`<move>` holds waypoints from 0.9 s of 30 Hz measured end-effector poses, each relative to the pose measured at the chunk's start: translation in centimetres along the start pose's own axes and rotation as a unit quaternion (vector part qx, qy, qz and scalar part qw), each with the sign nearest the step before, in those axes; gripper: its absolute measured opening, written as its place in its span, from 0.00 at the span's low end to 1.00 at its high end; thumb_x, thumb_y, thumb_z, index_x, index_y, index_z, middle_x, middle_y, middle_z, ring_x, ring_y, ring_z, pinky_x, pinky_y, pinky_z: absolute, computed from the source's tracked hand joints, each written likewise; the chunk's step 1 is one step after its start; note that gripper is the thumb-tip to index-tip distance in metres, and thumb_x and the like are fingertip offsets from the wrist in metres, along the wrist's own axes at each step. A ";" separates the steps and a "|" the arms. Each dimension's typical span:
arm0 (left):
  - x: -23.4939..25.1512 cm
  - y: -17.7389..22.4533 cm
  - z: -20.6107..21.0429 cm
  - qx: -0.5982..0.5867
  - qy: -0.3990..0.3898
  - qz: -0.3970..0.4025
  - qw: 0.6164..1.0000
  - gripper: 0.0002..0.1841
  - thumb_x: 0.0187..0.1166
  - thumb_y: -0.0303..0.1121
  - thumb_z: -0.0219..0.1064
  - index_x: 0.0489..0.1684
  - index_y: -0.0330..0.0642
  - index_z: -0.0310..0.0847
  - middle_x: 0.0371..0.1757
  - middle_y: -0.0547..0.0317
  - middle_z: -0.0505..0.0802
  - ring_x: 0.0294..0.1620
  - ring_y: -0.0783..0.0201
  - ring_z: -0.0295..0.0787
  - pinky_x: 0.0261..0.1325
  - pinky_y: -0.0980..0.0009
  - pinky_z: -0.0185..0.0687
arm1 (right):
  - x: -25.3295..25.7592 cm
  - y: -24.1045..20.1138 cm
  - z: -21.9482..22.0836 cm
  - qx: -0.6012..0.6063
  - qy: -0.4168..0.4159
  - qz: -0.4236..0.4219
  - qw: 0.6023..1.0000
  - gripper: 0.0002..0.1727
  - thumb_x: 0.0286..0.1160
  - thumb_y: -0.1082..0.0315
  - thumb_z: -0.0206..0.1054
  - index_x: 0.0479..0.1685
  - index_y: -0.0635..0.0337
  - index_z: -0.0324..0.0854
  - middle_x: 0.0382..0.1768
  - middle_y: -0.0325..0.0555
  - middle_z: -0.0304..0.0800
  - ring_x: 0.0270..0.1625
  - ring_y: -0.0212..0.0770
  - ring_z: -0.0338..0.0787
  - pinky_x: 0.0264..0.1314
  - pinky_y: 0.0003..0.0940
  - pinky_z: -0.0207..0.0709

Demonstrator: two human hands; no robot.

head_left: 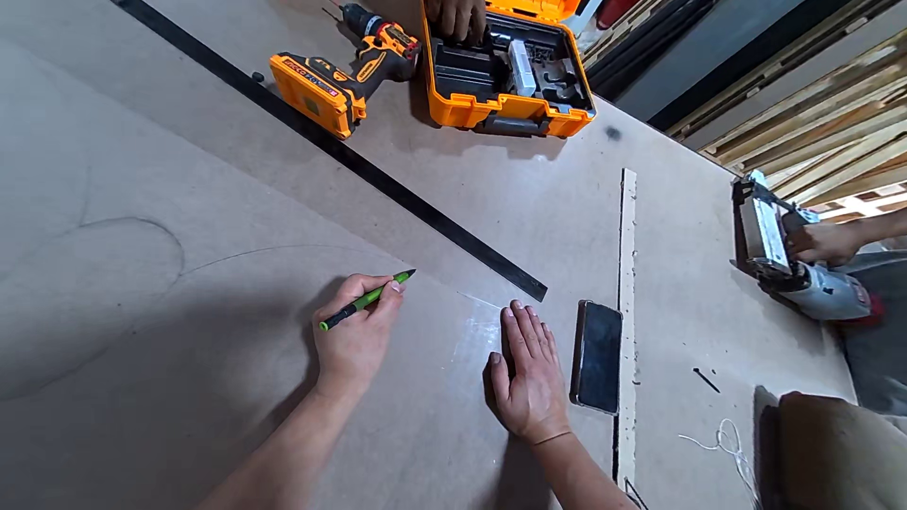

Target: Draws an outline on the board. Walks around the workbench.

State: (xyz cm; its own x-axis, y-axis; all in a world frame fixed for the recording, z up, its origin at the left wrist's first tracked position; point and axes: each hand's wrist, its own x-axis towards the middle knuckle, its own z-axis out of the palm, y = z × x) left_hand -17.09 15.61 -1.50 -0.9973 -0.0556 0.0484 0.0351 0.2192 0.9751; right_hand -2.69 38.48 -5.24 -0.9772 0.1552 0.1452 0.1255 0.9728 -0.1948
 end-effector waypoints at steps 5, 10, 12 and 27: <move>-0.1 0.0 0.1 0.004 -0.004 0.005 1.000 0.04 0.76 0.28 0.75 0.43 0.44 0.87 0.41 0.62 0.99 0.38 0.66 0.99 0.42 0.68 0.99 | 0.0 0.0 0.0 0.003 0.003 0.001 1.000 0.37 0.85 0.44 0.40 0.90 0.49 0.68 0.92 0.35 0.64 0.95 0.41 0.58 0.97 0.53 0.50; 0.0 -0.5 -0.2 0.035 -0.062 0.048 0.996 0.04 0.75 0.34 0.75 0.41 0.49 0.90 0.36 0.70 0.97 0.33 0.72 0.96 0.37 0.72 0.96 | 0.0 0.0 0.0 0.005 0.004 0.000 1.000 0.37 0.85 0.45 0.41 0.90 0.49 0.68 0.92 0.35 0.63 0.95 0.41 0.57 0.98 0.53 0.50; 0.0 -0.5 -0.3 0.025 -0.062 0.038 0.997 0.04 0.74 0.34 0.75 0.41 0.49 0.90 0.36 0.69 0.98 0.34 0.71 0.96 0.37 0.71 0.97 | 0.0 -0.1 0.0 0.004 0.003 0.001 1.000 0.37 0.85 0.45 0.40 0.90 0.48 0.67 0.92 0.35 0.63 0.95 0.41 0.57 0.97 0.53 0.50; 0.3 -0.2 -1.1 0.029 -0.148 0.024 0.988 0.02 0.76 0.33 0.75 0.41 0.51 0.90 0.37 0.68 0.98 0.34 0.68 0.97 0.38 0.69 0.97 | 0.0 -0.2 0.0 0.009 0.005 0.003 1.000 0.36 0.84 0.45 0.42 0.91 0.47 0.66 0.93 0.33 0.60 0.96 0.40 0.53 0.98 0.54 0.49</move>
State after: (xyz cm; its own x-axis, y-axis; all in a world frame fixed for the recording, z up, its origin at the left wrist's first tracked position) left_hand -17.33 14.47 -1.47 -0.9704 0.2408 0.0200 0.0870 0.2711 0.9586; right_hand -2.68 38.31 -5.26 -0.9746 0.1622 0.1544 0.1274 0.9686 -0.2134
